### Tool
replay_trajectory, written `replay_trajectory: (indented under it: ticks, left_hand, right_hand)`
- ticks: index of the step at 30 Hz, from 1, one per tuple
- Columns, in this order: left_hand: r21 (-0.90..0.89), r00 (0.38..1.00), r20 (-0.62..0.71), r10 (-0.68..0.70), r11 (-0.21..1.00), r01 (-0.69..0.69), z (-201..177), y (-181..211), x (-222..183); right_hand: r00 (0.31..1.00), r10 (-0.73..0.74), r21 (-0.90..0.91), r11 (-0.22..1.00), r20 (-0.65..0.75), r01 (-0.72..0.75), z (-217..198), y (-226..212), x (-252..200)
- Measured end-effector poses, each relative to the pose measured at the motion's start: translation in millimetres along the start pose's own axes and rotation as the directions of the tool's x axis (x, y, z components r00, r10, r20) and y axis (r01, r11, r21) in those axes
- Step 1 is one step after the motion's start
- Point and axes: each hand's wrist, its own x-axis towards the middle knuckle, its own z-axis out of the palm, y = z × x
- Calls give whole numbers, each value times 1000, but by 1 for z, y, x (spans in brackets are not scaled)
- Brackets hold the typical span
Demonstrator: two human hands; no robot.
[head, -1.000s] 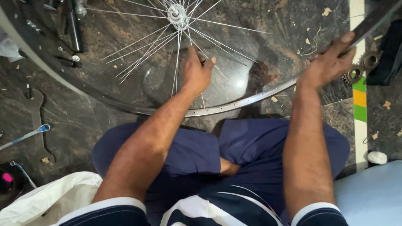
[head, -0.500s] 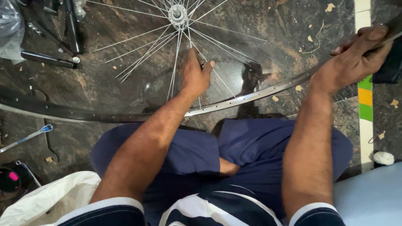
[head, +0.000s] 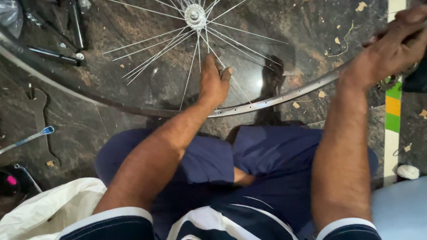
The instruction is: The person threads spokes through the hub of a bicycle rim and fastens them to the rim by hand.
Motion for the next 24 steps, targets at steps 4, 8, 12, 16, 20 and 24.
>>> replay_trajectory:
  ticks: [4, 8, 12, 16, 20, 24]
  left_hand:
    - [-35, 1000, 2, 30, 999, -30, 0, 1, 2]
    - [-5, 996, -3, 86, 996, -86, 0, -4, 9]
    - [12, 992, -23, 122, 992, -122, -3, -8, 19]
    - [10, 998, 5, 67, 998, -67, -12, -9, 27]
    - [15, 997, 39, 60, 998, -60, -16, -9, 27]
    - [-5, 996, 11, 94, 996, -94, -17, -6, 27]
  right_hand:
    - [998, 64, 23, 998, 21, -65, -19, 6, -4]
    - [994, 88, 55, 995, -66, -85, -29, -1, -10]
    - [987, 131, 85, 989, -88, -124, -48, -1, -7]
    - [975, 160, 76, 986, -158, -149, -68, 7, -4]
    - [989, 88, 85, 993, -119, -78, -73, -1, -3]
    - [986, 104, 135, 987, -127, -87, -66, -11, -1]
